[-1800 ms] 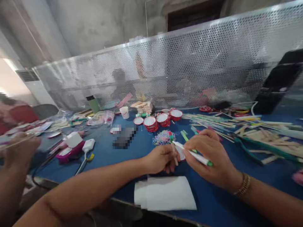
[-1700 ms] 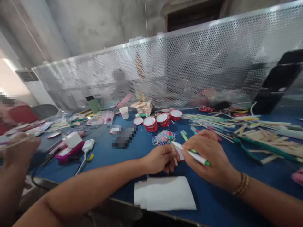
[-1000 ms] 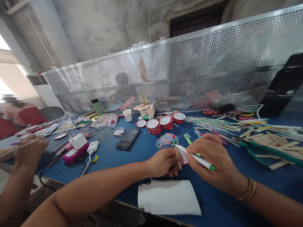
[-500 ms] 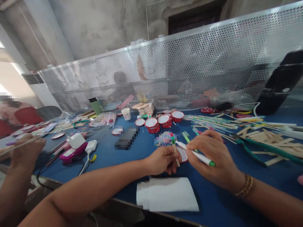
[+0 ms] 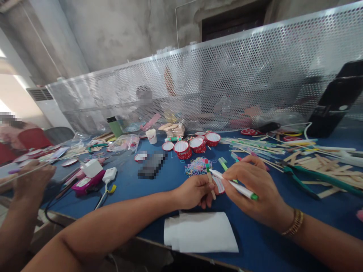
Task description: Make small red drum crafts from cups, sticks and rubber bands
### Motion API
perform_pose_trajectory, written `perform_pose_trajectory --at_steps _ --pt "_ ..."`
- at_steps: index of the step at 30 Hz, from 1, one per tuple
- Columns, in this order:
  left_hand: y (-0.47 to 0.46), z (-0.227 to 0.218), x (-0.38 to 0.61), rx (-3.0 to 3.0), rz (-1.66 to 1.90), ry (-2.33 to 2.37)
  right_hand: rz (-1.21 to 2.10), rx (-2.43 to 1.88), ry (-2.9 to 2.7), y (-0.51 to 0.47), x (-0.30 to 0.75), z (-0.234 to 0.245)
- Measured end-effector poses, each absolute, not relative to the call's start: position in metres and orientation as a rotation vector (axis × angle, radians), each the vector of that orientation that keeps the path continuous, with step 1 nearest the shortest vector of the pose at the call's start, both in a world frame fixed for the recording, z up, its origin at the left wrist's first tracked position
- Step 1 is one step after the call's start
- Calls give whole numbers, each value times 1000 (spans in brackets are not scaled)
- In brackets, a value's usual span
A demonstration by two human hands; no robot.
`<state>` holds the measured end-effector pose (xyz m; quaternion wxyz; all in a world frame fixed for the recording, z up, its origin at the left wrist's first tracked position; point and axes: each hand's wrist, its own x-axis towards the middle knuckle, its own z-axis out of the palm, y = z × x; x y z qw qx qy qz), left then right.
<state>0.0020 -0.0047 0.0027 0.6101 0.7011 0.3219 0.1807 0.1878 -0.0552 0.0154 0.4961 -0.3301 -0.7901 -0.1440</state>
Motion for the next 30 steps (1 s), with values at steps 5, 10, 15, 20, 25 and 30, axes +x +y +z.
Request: perform_pose_trajectory --at_steps 5,10,15,20,25,30 --pt "-6 6 2 1655 395 766 -318 -803 -1953 -55 187 15" --pt "-6 5 2 1647 402 769 -328 -803 -1943 -54 187 15" --pt "-5 3 2 1643 416 766 -337 -819 -1946 -55 187 15" --pt "-5 2 2 1644 431 755 -345 -828 -1946 -56 186 17" --pt "-5 2 2 1632 438 757 -402 -833 -1919 -56 187 18" --pt "-5 3 1 1657 446 739 -425 -822 -1892 -55 189 15"
